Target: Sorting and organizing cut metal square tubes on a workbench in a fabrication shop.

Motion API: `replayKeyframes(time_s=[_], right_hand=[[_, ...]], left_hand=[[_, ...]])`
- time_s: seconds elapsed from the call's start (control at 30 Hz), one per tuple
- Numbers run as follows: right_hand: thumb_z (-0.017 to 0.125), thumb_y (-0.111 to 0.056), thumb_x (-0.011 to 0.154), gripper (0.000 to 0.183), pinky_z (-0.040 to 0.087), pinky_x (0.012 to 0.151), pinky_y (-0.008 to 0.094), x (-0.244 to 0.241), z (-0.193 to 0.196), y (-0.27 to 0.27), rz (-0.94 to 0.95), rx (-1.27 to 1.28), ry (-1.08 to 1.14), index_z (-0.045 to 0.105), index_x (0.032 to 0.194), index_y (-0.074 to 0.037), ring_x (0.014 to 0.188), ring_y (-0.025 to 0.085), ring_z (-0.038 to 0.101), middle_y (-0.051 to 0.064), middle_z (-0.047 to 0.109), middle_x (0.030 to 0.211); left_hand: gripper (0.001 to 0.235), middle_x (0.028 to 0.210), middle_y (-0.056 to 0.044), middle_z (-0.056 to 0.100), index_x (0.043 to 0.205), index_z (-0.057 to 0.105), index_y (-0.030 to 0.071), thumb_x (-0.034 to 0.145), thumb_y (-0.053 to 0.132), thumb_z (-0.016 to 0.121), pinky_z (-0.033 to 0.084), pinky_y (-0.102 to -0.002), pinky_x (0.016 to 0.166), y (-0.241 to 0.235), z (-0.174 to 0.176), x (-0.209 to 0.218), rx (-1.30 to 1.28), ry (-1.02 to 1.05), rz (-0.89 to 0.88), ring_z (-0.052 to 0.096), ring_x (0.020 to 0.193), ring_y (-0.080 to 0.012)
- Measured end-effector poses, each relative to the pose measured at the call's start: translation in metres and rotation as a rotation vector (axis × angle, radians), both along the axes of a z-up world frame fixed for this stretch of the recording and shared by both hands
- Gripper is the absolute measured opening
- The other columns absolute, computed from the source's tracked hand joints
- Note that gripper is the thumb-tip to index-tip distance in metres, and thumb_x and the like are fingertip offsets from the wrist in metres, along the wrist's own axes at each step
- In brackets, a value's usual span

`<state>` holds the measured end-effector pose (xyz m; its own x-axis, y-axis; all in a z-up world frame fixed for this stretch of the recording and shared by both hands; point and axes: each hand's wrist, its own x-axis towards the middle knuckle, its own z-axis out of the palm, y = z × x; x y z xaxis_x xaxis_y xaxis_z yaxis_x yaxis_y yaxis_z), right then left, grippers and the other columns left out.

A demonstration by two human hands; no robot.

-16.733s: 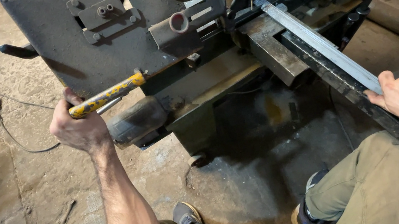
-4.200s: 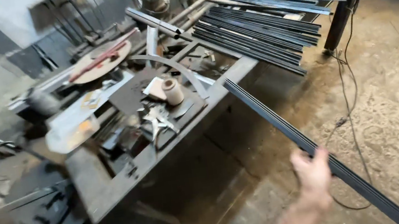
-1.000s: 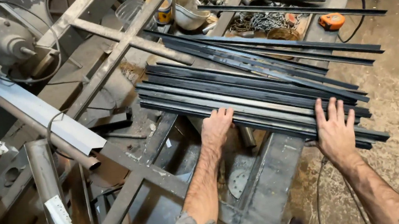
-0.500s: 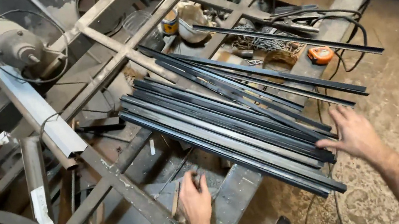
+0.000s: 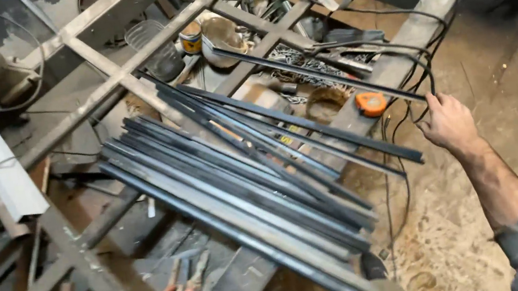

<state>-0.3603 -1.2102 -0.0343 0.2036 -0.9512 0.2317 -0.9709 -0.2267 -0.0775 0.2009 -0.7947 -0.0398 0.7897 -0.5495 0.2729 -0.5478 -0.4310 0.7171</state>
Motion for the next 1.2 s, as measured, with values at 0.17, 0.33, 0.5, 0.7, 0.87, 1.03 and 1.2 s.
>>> replayKeyframes(time_s=[0.17,0.33,0.5,0.7,0.87,1.03,1.2], right_hand=[[0.078,-0.047,0.08,0.081,0.056,0.088,0.05,-0.022,-0.029,-0.109,0.105,0.189,0.158,0.053,0.146,-0.007,0.108,0.04,0.067,0.024,0.067,0.119],[0.06,-0.064,0.097,0.064,0.06,0.083,0.051,-0.023,-0.045,-0.138,0.069,0.565,-0.12,0.073,0.115,-0.004,0.087,0.039,0.078,0.023,0.079,0.085],[0.053,-0.072,0.103,0.073,0.058,0.084,0.053,-0.017,-0.023,-0.116,0.069,0.469,-0.094,0.082,0.108,-0.005,0.093,0.043,0.075,0.025,0.079,0.085],[0.054,-0.073,0.099,0.076,0.058,0.087,0.051,0.011,-0.023,-0.085,0.182,0.526,-0.266,0.08,0.116,-0.004,0.096,0.043,0.076,0.026,0.078,0.096],[0.055,-0.076,0.094,0.074,0.058,0.078,0.052,0.046,0.027,-0.022,0.136,0.37,-0.112,0.078,0.13,-0.015,0.091,0.044,0.075,0.026,0.077,0.096],[0.053,-0.079,0.094,0.076,0.06,0.071,0.051,0.043,0.004,-0.002,0.11,0.294,-0.047,0.078,0.13,-0.017,0.085,0.041,0.077,0.024,0.078,0.092],[0.051,-0.079,0.095,0.075,0.06,0.071,0.051,0.046,0.005,0.026,0.072,0.258,-0.041,0.077,0.13,-0.019,0.086,0.041,0.077,0.024,0.078,0.092]], left_hand=[[0.028,0.07,-0.005,0.061,0.109,0.07,0.011,0.085,0.022,0.082,0.048,-0.034,0.055,0.015,-0.048,-0.079,0.002,-0.082,0.287,0.055,0.054,-0.0186],[0.03,0.066,-0.003,0.063,0.103,0.073,0.013,0.077,0.022,0.084,0.049,-0.035,0.051,0.013,-0.029,-0.208,0.05,0.053,0.47,0.057,0.05,-0.0177],[0.031,0.065,-0.003,0.062,0.106,0.071,0.014,0.078,0.021,0.082,0.05,-0.034,0.051,0.03,-0.024,-0.257,0.075,0.092,0.454,0.056,0.048,-0.0183],[0.032,0.071,-0.005,0.065,0.111,0.07,0.012,0.081,0.019,0.08,0.051,-0.035,0.054,0.022,0.018,-0.282,0.152,0.17,0.481,0.059,0.052,-0.0182],[0.032,0.072,-0.006,0.065,0.112,0.068,0.01,0.083,0.018,0.078,0.051,-0.035,0.053,0.014,0.028,-0.29,0.107,0.253,0.368,0.058,0.052,-0.0192],[0.03,0.072,-0.006,0.065,0.11,0.068,0.011,0.083,0.018,0.079,0.05,-0.035,0.052,0.029,0.011,-0.268,0.125,0.307,0.275,0.058,0.05,-0.0196],[0.029,0.074,-0.005,0.064,0.108,0.069,0.013,0.082,0.019,0.079,0.05,-0.036,0.051,0.036,0.012,-0.231,0.168,0.31,0.228,0.057,0.049,-0.0205]])
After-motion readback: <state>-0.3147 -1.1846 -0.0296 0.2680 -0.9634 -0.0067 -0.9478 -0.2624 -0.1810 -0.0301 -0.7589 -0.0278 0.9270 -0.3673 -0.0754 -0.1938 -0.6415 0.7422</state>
